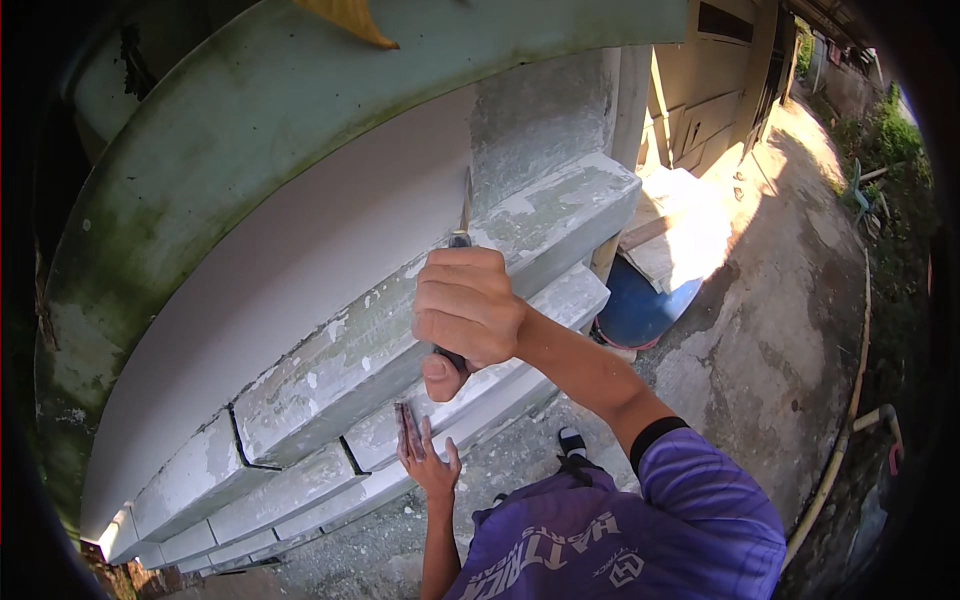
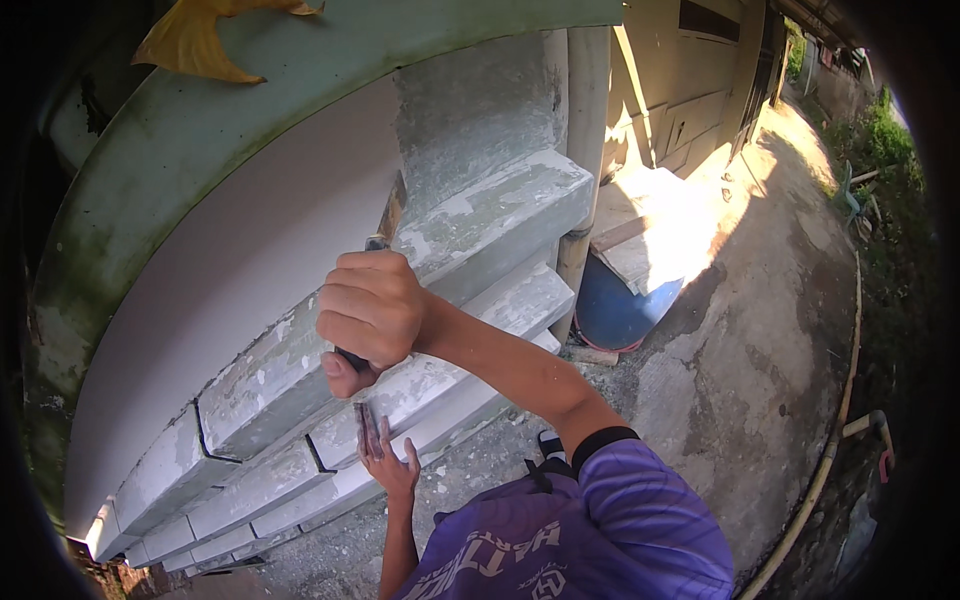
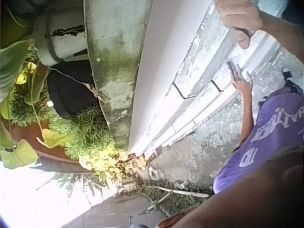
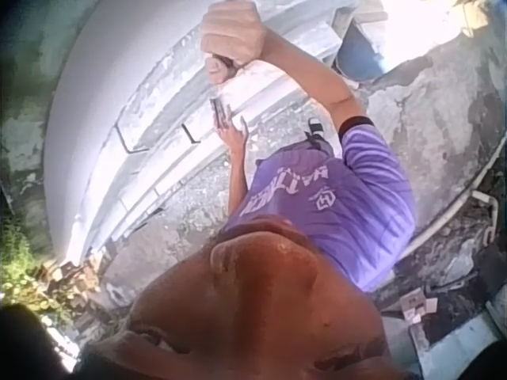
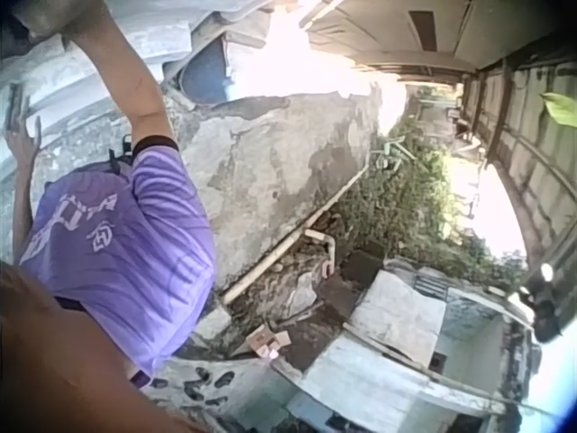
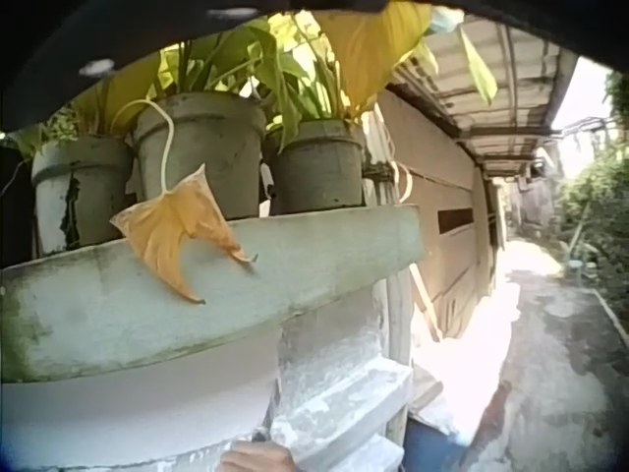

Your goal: Scraping and applying filler to a concrete wall structure.

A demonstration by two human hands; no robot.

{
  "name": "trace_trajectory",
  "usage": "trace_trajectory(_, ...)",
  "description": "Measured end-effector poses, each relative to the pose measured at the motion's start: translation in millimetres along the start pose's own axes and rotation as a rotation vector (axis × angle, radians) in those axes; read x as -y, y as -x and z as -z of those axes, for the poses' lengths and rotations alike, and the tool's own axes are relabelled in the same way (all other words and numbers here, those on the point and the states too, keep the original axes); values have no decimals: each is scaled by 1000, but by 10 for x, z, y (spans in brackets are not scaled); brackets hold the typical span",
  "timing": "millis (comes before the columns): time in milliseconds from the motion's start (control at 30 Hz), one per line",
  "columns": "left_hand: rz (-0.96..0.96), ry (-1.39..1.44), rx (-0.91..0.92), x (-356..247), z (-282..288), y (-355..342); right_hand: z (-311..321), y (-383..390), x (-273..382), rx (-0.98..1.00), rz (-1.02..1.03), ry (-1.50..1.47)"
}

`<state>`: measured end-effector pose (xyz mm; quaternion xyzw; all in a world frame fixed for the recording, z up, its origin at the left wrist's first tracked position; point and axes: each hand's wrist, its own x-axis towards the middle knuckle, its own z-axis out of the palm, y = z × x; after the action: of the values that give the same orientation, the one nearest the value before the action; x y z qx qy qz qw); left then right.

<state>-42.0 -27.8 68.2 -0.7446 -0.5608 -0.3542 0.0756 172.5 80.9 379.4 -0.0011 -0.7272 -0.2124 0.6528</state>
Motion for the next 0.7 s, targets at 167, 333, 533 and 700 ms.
trace_trajectory(167,-1,-36,20,123,-72,104,-74,3,126,-46,86,-76)
trace_trajectory(333,-3,-45,34,64,-10,80,-20,-41,109,-40,-26,-64)
trace_trajectory(533,1,13,12,46,-19,23,-37,10,8,-23,-55,-99)
trace_trajectory(700,-19,-20,14,85,-7,65,-5,-38,39,106,-311,-175)
